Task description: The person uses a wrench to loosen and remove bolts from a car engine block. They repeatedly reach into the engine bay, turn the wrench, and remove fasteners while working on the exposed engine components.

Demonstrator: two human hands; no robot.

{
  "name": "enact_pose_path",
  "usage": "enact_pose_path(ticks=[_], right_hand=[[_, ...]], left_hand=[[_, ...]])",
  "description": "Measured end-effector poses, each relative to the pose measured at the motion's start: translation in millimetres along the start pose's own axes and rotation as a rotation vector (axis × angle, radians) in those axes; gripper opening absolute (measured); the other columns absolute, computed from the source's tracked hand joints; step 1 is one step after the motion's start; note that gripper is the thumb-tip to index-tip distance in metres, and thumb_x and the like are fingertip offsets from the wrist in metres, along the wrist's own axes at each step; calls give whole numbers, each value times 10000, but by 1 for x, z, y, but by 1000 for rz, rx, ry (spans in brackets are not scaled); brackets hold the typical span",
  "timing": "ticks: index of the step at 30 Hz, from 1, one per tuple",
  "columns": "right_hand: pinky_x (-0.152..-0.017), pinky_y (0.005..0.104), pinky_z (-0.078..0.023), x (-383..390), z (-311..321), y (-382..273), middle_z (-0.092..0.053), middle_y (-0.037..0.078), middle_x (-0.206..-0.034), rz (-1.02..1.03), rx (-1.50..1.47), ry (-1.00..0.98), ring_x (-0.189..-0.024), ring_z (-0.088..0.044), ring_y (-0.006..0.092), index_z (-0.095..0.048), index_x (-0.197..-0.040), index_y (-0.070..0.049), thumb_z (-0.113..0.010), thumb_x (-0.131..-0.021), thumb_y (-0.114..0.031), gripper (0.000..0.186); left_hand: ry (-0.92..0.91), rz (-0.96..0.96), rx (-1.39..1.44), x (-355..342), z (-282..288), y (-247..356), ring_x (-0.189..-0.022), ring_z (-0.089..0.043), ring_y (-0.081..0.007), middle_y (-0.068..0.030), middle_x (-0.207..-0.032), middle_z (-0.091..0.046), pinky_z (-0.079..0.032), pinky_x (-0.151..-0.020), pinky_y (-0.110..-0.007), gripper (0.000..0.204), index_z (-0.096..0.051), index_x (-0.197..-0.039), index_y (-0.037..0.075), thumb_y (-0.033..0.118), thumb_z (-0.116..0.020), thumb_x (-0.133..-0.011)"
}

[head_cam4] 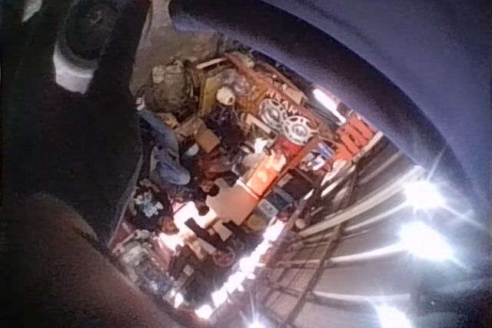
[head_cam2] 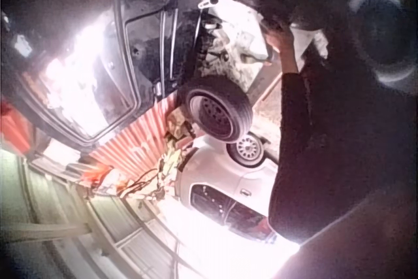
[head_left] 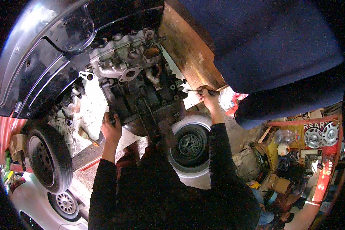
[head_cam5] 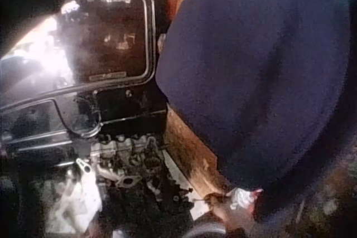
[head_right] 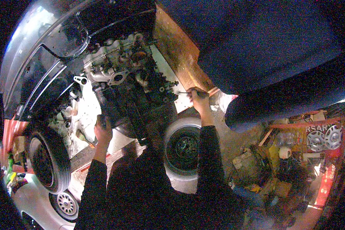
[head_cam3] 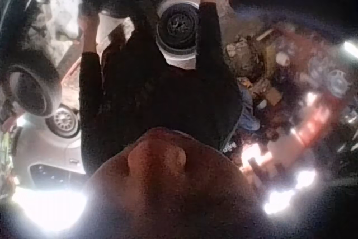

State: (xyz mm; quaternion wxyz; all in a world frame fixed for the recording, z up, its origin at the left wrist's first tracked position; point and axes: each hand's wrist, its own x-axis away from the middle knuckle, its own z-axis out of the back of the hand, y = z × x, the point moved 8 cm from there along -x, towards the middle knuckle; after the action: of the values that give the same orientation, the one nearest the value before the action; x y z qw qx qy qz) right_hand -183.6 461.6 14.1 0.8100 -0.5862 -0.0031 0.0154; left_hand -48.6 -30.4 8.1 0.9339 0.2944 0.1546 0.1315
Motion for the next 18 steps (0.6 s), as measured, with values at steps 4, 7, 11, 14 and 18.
enact_pose_path(ticks=[4,7,11,14,18], right_hand=[[-635,289,-534,5,-10,-9,-720,55,-854,-17,-237,38,-737,-652,124,-709,-971,-38,-517,-1069,-255,307],[-626,286,-533,15,0,6,-695,48,-828,-147,-356,80,-704,-633,123,-681,-984,-42,-547,-1066,-337,334],[-661,322,-558,20,1,13,-704,60,-886,-144,-574,51,-734,-660,160,-662,-1070,-44,-619,-1035,-333,295],[-705,289,-548,27,-26,12,-688,63,-913,-256,-481,-15,-777,-651,140,-670,-1067,-26,-586,-1038,-316,304],[-737,293,-560,3,26,43,-705,83,-958,-24,-169,195,-830,-667,148,-662,-1123,-35,-587,-1043,-242,235]], left_hand=[[4,-1,-18,0,3,-2,-1018,-673,-500,-305,-1167,-683,-560,-871,-537,480,-581,-1338,-45,287,-590,-991],[12,2,-9,-1,4,1,-981,-678,-502,-294,-1136,-694,-563,-840,-547,461,-588,-1320,-36,290,-586,-994],[-27,30,-6,2,10,12,-929,-672,-505,-282,-1063,-695,-544,-798,-568,410,-570,-1266,-7,310,-575,-1006],[51,-6,-5,3,14,13,-847,-664,-512,-271,-931,-690,-521,-722,-589,327,-554,-1146,43,345,-558,-1020],[69,-32,-41,1,2,-2,-847,-667,-515,-277,-940,-692,-529,-725,-582,366,-557,-1173,40,370,-562,-1016]])
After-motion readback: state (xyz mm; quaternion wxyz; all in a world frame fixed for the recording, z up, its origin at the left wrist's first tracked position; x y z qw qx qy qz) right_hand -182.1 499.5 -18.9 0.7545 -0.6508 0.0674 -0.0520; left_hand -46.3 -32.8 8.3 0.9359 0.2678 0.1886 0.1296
